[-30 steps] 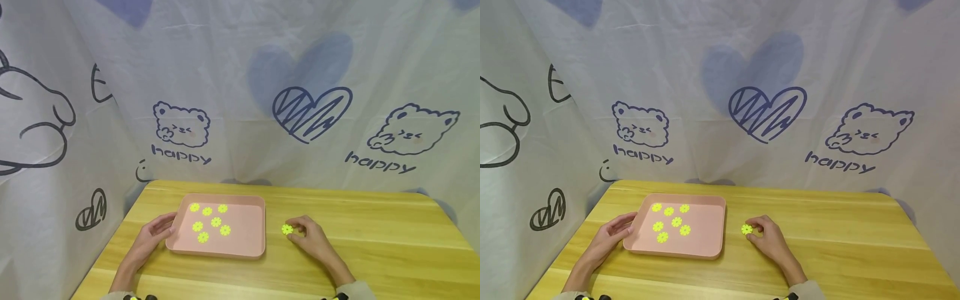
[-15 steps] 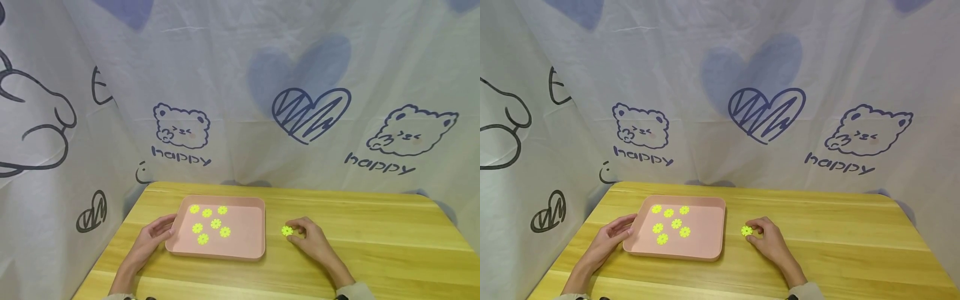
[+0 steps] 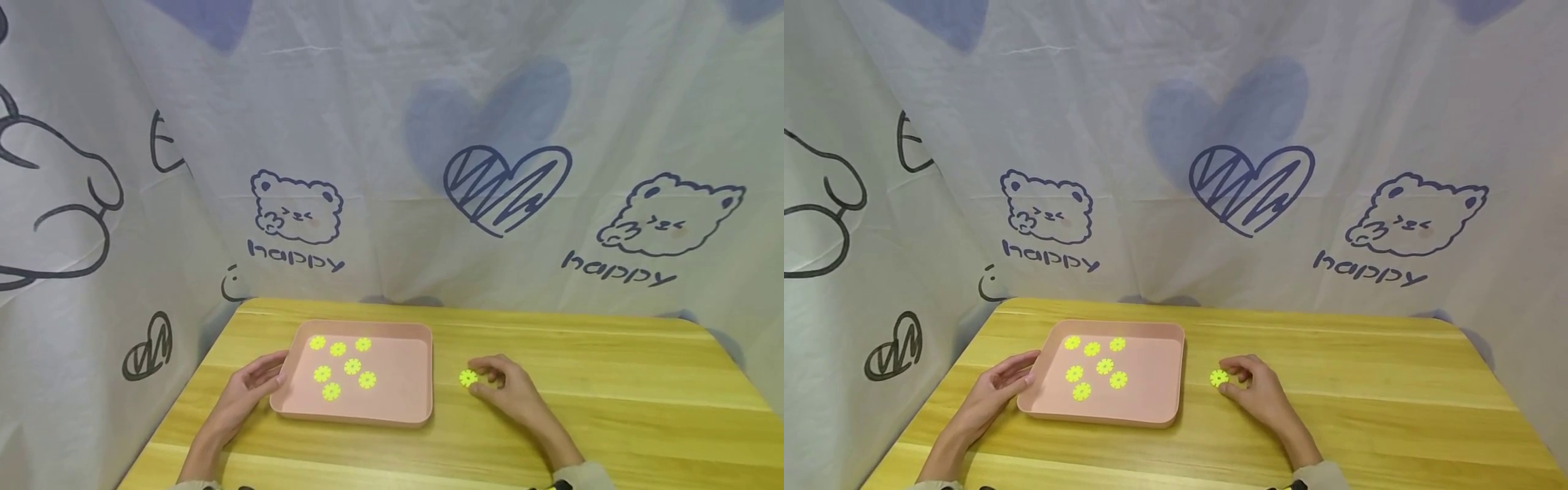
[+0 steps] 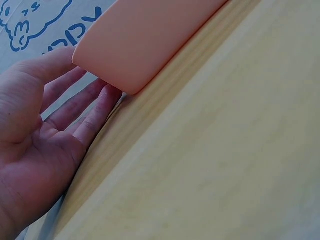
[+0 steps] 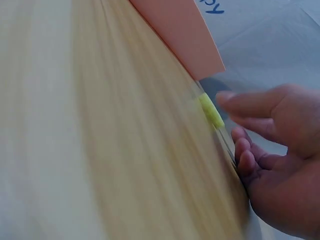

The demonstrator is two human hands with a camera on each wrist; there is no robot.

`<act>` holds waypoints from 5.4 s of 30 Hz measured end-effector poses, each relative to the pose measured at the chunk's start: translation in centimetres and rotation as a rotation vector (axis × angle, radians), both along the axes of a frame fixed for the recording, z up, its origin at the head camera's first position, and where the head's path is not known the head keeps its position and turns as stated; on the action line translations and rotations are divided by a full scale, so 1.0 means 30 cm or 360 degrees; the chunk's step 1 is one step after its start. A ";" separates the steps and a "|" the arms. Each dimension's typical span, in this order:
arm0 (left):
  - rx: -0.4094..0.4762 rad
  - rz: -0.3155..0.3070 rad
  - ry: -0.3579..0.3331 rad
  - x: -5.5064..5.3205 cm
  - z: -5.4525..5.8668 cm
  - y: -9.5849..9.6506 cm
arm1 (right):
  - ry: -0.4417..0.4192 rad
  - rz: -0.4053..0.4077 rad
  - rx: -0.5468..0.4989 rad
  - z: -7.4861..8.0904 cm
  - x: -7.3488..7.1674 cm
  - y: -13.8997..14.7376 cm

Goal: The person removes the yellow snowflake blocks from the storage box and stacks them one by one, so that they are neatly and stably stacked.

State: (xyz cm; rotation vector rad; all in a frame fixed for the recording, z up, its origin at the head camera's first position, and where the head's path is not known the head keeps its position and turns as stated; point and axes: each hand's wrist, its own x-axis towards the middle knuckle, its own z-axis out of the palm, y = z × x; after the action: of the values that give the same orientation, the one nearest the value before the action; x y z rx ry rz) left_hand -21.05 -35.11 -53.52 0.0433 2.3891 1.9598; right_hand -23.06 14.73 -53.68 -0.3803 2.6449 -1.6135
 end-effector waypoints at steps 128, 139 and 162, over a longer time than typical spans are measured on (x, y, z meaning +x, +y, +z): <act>0.0094 -0.0027 0.0020 0.000 0.002 -0.006 | 0.0629 0.0217 -0.0128 0.173 0.085 -0.237; 0.0106 -0.0028 0.0012 0.000 0.007 -0.002 | 0.0679 0.0136 -0.0016 0.144 0.077 -0.164; 0.0102 -0.0049 0.0035 -0.005 0.000 -0.010 | 0.0359 -0.0008 0.0033 0.061 0.021 -0.029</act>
State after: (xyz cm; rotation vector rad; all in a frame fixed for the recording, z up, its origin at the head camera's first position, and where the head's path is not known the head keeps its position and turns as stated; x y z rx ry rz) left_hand -21.19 -35.42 -53.51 0.1039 2.3241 2.0320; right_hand -22.44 13.85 -51.87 -0.5881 2.8219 -1.6325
